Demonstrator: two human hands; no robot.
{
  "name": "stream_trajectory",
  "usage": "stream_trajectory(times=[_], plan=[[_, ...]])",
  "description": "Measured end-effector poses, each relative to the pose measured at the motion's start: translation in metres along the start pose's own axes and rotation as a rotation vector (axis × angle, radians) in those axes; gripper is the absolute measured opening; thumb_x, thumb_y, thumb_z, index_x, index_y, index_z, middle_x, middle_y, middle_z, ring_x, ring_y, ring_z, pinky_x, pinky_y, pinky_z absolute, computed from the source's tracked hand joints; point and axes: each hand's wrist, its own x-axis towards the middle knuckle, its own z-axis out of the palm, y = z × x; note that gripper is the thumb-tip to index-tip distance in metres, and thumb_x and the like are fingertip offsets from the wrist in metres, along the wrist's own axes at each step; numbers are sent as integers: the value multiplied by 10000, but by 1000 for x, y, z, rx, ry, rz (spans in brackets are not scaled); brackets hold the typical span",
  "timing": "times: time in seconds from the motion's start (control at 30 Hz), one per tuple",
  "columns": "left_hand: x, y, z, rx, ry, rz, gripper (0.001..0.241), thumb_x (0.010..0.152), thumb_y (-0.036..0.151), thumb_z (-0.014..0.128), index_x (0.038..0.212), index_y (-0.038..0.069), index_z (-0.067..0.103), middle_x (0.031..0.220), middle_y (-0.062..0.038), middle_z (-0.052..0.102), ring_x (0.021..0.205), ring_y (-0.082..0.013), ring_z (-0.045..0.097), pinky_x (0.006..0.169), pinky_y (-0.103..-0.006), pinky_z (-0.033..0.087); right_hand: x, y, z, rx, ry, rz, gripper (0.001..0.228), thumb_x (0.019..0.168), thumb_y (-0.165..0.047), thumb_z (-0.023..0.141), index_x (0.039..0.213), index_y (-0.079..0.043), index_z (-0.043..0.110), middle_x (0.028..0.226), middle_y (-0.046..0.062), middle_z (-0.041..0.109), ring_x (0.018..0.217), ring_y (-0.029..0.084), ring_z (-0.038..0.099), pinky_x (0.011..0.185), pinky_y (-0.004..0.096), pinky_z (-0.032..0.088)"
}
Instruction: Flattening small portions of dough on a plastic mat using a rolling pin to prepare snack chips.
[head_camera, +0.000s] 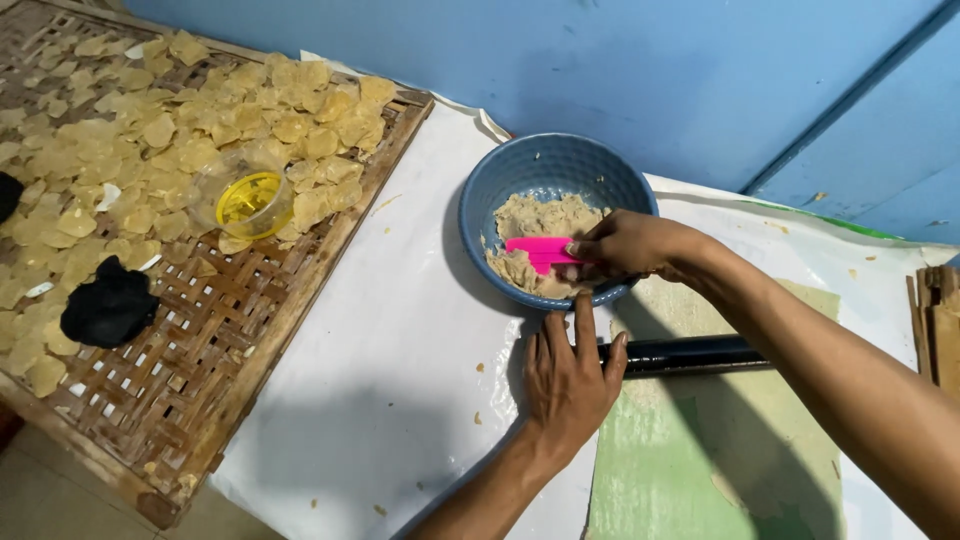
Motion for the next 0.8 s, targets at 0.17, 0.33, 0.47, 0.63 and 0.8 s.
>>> stream_trajectory(times=[0.17, 0.33, 0.47, 0.63, 0.8], plan=[[1, 1, -3, 7, 7, 22, 603, 961, 314, 672, 1383, -88, 520, 985, -178, 545, 664, -245, 534, 560, -366, 471, 5, 15, -13, -290, 38, -14, 418, 1054, -275, 557, 1010, 54, 811, 712, 115, 665, 481, 168, 412, 433, 314, 326], [3, 1, -7, -16, -1, 16, 602, 919, 264, 704, 1367, -100, 534, 987, -204, 566, 626, -276, 550, 560, -393, 477, -20, 2, 11, -968, 288, -250, 296, 950, -456, 637, 986, -219, 812, 907, 23, 800, 793, 303, 735, 712, 426, 555], [5, 4, -11, -1, 24, 30, 486, 915, 250, 713, 1242, -87, 589, 969, -199, 567, 699, -287, 533, 627, -399, 454, -3, 10, 13, -983, 245, -235, 269, 896, -329, 648, 916, -112, 806, 850, 121, 773, 718, 348, 710, 699, 441, 553], [4, 3, -7, -6, 49, 42, 562, 952, 263, 699, 1365, -84, 543, 973, -188, 567, 714, -277, 539, 621, -392, 473, 9, 17, -7, -312, 7, -23, 379, 1010, -265, 590, 990, 24, 835, 726, 70, 690, 511, 136, 450, 409, 274, 319], [5, 4, -10, -5, 39, 46, 557, 949, 265, 704, 1361, -74, 544, 938, -155, 550, 700, -253, 517, 605, -385, 447, 13, 22, -18, -227, -68, 37, 428, 1070, -235, 497, 1045, 69, 798, 634, 89, 605, 416, 124, 362, 339, 263, 253]])
